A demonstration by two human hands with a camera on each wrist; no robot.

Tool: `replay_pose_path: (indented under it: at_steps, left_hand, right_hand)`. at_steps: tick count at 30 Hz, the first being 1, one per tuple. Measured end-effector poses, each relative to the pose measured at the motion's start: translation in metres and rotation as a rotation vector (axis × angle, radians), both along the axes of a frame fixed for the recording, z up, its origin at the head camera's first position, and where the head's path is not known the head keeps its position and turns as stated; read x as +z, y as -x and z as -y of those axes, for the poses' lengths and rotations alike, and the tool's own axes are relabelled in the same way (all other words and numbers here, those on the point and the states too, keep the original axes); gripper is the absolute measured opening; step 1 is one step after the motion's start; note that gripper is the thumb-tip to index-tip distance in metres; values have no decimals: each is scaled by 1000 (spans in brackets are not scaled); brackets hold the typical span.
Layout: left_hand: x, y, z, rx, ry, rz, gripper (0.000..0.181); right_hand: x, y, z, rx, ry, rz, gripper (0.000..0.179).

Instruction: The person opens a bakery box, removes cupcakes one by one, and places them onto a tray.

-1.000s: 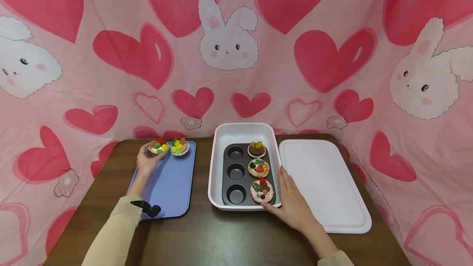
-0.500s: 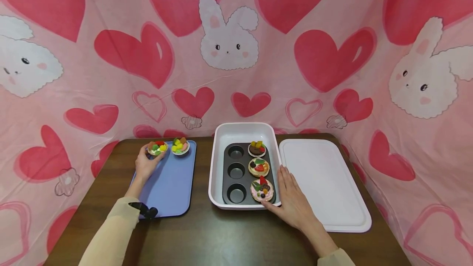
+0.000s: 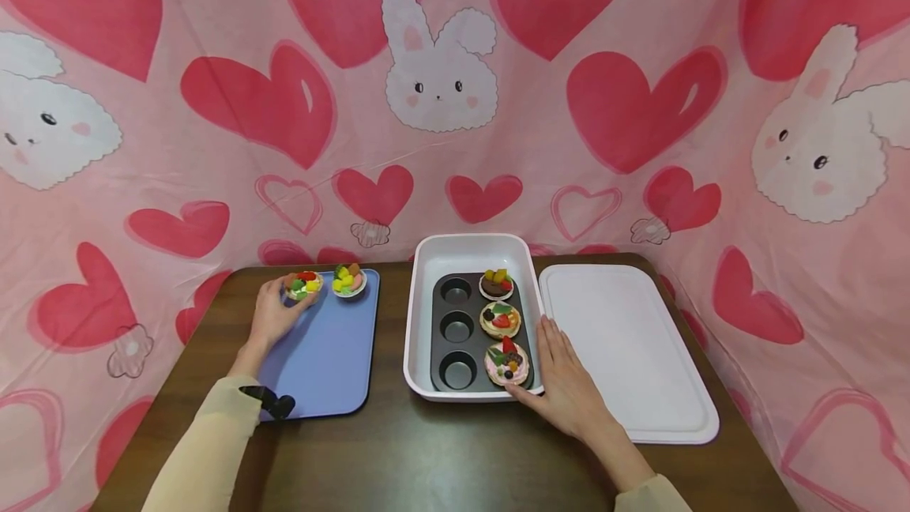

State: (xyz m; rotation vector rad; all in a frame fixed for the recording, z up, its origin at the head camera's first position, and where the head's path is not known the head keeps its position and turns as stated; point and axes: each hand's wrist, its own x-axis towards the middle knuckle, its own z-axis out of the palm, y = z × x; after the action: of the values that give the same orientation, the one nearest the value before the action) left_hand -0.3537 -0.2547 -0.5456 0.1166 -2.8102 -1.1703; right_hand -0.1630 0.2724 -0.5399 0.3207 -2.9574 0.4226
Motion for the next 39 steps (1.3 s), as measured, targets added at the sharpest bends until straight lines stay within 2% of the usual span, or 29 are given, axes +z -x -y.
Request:
replay_pose_path:
  at_steps: [4, 11, 17, 21, 29, 33, 39]
  left_hand:
    - [3, -1, 1, -14, 57, -7, 88]
    - [-1, 0, 6, -35, 160, -67, 88]
    - [-3, 1, 15, -35, 218, -26, 87]
    - [-2, -1, 16, -38, 219, 0, 88]
    - [-2, -4, 16, -84, 266, 25, 90]
    - [2, -4, 15, -112, 295, 16, 94]
    - [14, -2, 5, -145, 308, -23, 98]
  right_hand:
    - [0, 0, 0, 0, 1, -2, 121]
    - [-1, 0, 0, 2, 3, -6, 120]
    - [2, 1, 2, 1, 21, 11, 120]
    - [6, 0, 1, -6, 18, 21, 122]
    - [15, -8, -2, -27, -22, 22, 124]
    - [15, -13, -5, -38, -41, 11, 122]
    - [13, -14, -9, -25, -41, -14, 118]
